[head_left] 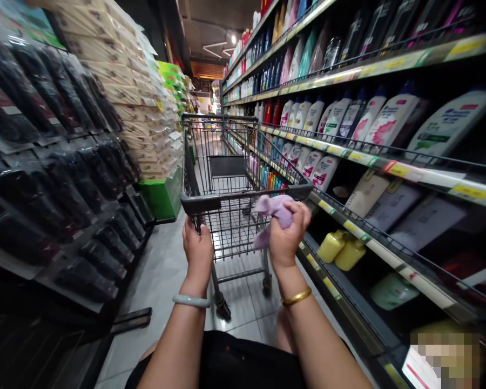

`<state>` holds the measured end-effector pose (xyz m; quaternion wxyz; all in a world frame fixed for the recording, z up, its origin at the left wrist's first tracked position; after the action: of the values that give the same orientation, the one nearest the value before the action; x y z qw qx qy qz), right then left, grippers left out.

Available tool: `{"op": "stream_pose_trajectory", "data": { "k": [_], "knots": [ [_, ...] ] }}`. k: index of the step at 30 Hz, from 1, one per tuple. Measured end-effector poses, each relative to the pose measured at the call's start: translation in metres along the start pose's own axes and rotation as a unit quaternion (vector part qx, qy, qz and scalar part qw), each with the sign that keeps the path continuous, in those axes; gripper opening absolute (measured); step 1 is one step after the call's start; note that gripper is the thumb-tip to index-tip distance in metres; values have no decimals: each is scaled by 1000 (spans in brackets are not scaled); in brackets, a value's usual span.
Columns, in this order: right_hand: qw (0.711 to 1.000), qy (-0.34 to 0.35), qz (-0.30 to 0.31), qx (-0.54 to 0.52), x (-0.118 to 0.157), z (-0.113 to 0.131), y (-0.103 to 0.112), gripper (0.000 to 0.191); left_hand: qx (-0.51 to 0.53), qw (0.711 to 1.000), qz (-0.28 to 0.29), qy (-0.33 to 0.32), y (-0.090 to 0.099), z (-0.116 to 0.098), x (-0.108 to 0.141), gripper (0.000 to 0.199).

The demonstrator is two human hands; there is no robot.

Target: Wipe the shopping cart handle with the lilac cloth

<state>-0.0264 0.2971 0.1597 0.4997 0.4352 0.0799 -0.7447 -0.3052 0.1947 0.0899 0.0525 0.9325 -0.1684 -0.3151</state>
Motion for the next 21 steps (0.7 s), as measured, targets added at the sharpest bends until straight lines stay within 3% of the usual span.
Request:
{"op": "stream_pose_trajectory", "data": {
  "k": [1,3,7,9,11,14,15,16,18,21],
  "knots": [
    [999,-31,-12,12,-2,-7,2,40,-5,1000,3,1,0,-1,0,54],
    [999,-27,16,9,6,-6,-7,38,-16,1000,2,8,1,-2,0,55],
    [976,121,174,-46,51,33,-50,35,-24,1000,2,13,1,0,0,52],
    [955,187,212,-90,65,48,-58,38,-25,1000,7,12,0,2,-1,49],
    [963,181,154,-128,56,42,-48,38,-21,1000,13,6,0,3,-1,46],
    [981,110,5,-161,33,16,-21,35,-11,1000,15,-3,1,2,1,45],
    [980,110,-7,-165,33,14,-18,36,-9,1000,14,-4,2,2,1,44],
    [978,127,11,-164,36,18,-22,38,-8,1000,13,-5,2,3,1,44],
    [962,194,113,-154,55,37,-41,41,-3,1000,8,-5,3,4,1,42],
    [905,286,291,-123,104,64,-75,37,7,1000,5,-6,5,8,-3,40]
  ]
}}
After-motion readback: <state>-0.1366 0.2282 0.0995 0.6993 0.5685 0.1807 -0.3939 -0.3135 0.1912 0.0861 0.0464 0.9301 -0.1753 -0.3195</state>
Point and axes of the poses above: each hand's wrist, its own x-axis away from the middle knuckle, its own y-axis out of the back of the hand, z = x × y, the point moved 10 cm from there along -x, towards the middle knuckle, and after that the axes turned 3 degrees about x, right-handed, at the moved point
